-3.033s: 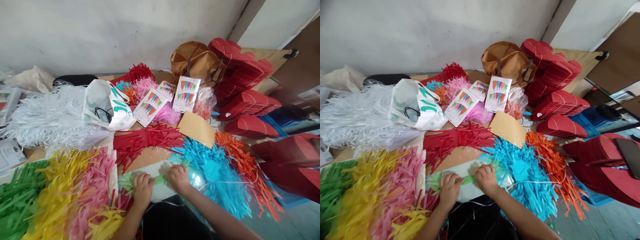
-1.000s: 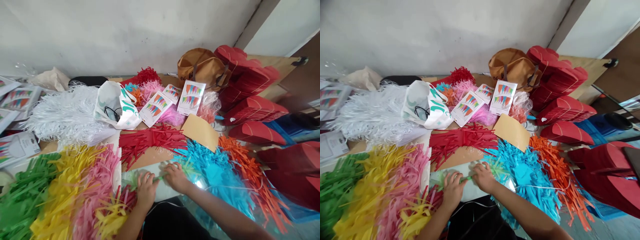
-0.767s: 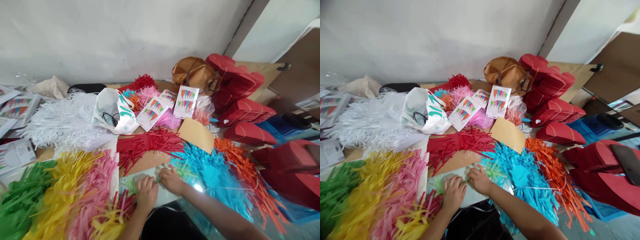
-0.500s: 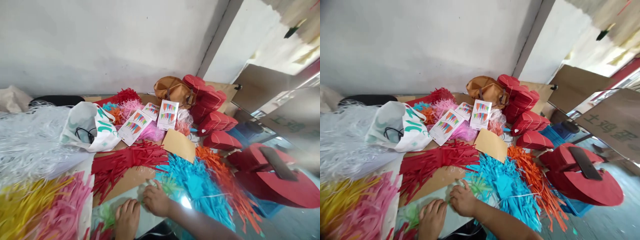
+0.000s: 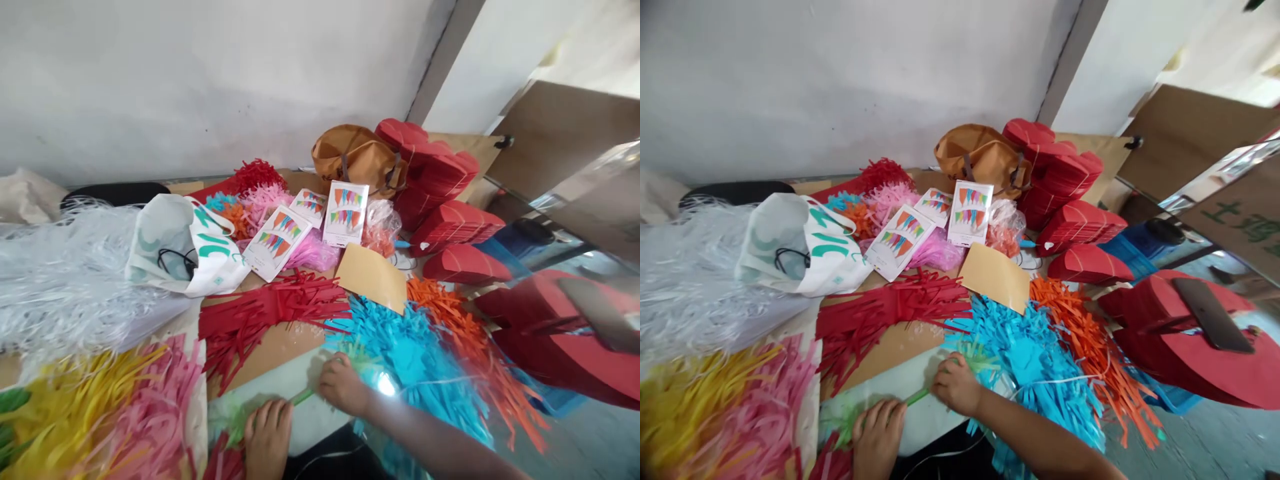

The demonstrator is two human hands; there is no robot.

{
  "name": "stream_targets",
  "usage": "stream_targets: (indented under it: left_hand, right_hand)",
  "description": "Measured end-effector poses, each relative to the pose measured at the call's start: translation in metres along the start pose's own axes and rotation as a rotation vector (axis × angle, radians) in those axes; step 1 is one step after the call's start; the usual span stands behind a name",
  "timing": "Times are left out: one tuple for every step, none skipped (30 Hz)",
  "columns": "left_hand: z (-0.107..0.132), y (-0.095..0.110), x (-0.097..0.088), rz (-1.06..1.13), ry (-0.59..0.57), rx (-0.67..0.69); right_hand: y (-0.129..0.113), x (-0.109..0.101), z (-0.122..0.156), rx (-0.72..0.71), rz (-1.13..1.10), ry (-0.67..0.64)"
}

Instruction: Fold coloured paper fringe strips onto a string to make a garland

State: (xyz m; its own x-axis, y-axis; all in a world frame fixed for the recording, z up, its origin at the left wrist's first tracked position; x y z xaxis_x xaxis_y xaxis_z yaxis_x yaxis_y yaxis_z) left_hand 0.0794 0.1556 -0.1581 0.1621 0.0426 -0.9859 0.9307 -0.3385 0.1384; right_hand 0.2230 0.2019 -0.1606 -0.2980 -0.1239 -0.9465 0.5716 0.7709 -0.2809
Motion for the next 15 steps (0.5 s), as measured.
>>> stream_targets:
  left_hand:
    - [0.000, 0.000, -0.004, 0.013, 0.017, -0.030]
    - [0.001, 0.000, -0.007, 0.029, 0.030, -0.058]
    - [0.001, -0.001, -0.008, 0.048, 0.045, -0.086]
    - [0.002, -0.002, -0.008, 0.068, 0.058, -0.113]
    - [0.003, -0.004, -0.006, 0.088, 0.064, -0.132]
    - [0.003, -0.005, -0.004, 0.110, 0.068, -0.139]
    - [0.004, -0.006, -0.002, 0.133, 0.065, -0.136]
    - [0.005, -0.008, 0.001, 0.155, 0.061, -0.125]
    - [0.005, -0.008, 0.003, 0.173, 0.048, -0.107]
    - [0.005, -0.009, 0.006, 0.188, 0.027, -0.089]
    - [0.004, -0.009, 0.007, 0.196, 0.010, -0.074]
    - [0.004, -0.010, 0.008, 0.200, -0.008, -0.064]
    - [0.003, -0.011, 0.008, 0.201, -0.027, -0.062]
    - [0.002, -0.012, 0.008, 0.204, -0.044, -0.068]
    - [0.001, -0.014, 0.008, 0.214, -0.060, -0.082]
  right_hand:
    - [0.000, -0.001, 0.001, 0.011, -0.017, 0.016]
    - [0.000, -0.001, 0.003, 0.018, -0.032, 0.032]
    - [0.000, -0.001, 0.004, 0.024, -0.043, 0.048]
    - [0.000, 0.000, 0.004, 0.026, -0.050, 0.054]
    - [0.000, 0.002, 0.004, 0.026, -0.050, 0.053]
    - [0.000, 0.004, 0.004, 0.025, -0.047, 0.050]
    - [0.001, 0.006, 0.004, 0.024, -0.043, 0.050]
    - [0.002, 0.007, 0.004, 0.027, -0.041, 0.045]
    - [0.003, 0.007, 0.004, 0.032, -0.043, 0.037]
    - [0.005, 0.008, 0.004, 0.040, -0.051, 0.027]
    - [0.007, 0.008, 0.003, 0.047, -0.062, 0.015]
    - [0.008, 0.008, 0.003, 0.047, -0.074, -0.002]
    - [0.009, 0.008, 0.003, 0.039, -0.083, -0.019]
    - [0.008, 0.007, 0.003, 0.026, -0.091, -0.031]
    - [0.008, 0.006, 0.003, 0.014, -0.099, -0.038]
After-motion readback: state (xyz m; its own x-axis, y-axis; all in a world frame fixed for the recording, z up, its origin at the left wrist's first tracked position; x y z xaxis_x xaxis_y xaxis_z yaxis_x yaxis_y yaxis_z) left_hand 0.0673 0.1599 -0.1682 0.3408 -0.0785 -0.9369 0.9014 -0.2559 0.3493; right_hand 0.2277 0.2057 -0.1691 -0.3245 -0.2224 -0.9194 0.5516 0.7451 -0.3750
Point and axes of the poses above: each hand's wrist, its own z-axis away from the middle knuckle, its own x-axis out of the palm, y = z × x, the point moved 9 cm from there along -z, towards the middle knuckle, and after that the axes turned 15 degrees about -y, right-handed, at the moved point
